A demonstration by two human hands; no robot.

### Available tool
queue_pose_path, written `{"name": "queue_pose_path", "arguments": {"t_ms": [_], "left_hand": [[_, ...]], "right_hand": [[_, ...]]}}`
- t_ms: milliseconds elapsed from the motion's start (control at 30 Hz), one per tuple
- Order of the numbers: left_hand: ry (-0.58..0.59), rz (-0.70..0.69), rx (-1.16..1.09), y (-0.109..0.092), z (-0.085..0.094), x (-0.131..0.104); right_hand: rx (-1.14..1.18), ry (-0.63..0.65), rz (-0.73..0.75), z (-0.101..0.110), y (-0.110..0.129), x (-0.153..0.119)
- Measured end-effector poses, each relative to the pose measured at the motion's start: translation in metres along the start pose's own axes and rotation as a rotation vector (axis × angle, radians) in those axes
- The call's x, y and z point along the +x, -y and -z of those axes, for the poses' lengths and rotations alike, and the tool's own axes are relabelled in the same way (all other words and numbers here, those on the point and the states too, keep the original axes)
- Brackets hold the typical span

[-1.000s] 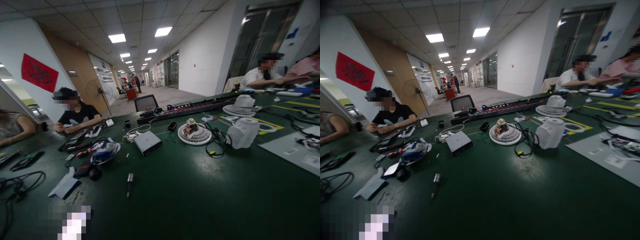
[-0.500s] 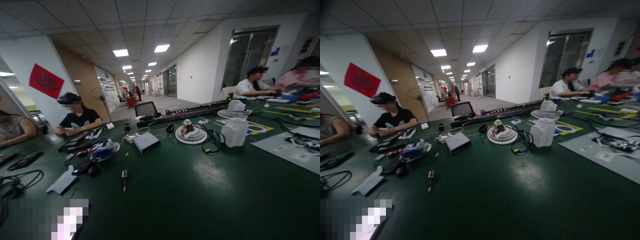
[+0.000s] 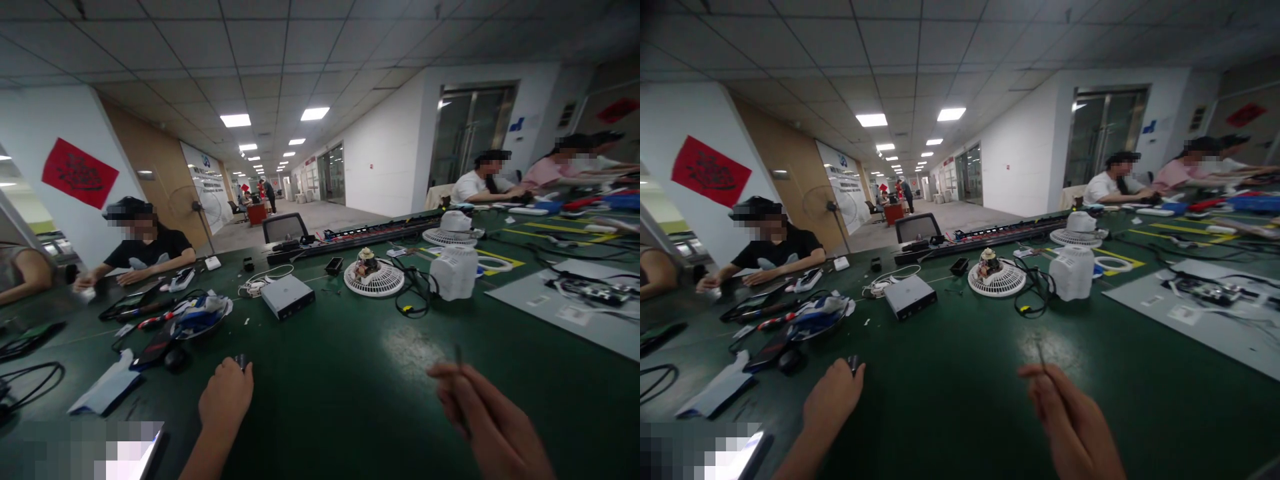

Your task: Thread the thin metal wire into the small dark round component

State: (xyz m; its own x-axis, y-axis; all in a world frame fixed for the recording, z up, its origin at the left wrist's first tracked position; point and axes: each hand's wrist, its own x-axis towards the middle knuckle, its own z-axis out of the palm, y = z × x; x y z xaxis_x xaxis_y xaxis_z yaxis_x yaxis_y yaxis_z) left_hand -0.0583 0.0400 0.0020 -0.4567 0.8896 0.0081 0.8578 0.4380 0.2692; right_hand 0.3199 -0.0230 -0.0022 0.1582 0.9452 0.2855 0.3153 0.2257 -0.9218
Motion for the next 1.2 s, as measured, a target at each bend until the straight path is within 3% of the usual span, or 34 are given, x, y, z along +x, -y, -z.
{"name": "queue_pose_path", "arguments": {"t_ms": [67,167,267,333,467,533,800,1200], "left_hand": [[-0.061,-0.040,-0.061,-0.001,-0.003,-0.003],[-0.226,-0.200,-0.227,-0.008,-0.009,-0.008],[-0.313,-0.371,-0.384,-0.013,-0.016,-0.013],[-0.289,-0.435,-0.430,-0.013,-0.020,-0.017],[-0.239,-0.495,-0.463,-0.016,-0.019,-0.026],[-0.198,-0.578,-0.456,-0.020,-0.017,-0.031],[-0.168,-0.635,-0.387,-0.032,-0.015,-0.039],[-0.102,-0.667,-0.294,-0.030,-0.016,-0.036]], "right_hand": [[-0.040,0.181,0.069,-0.032,0.026,0.038],[-0.132,0.308,0.179,-0.087,0.047,0.081],[-0.199,0.354,0.265,-0.129,0.036,0.098],[-0.182,0.445,0.359,-0.144,0.020,0.098],[-0.207,0.538,0.526,-0.148,0.001,0.093],[-0.227,0.536,0.577,-0.144,0.000,0.093],[-0.311,0.535,0.786,-0.134,0.005,0.095],[-0.580,0.507,0.860,-0.132,0.016,0.090]]}}
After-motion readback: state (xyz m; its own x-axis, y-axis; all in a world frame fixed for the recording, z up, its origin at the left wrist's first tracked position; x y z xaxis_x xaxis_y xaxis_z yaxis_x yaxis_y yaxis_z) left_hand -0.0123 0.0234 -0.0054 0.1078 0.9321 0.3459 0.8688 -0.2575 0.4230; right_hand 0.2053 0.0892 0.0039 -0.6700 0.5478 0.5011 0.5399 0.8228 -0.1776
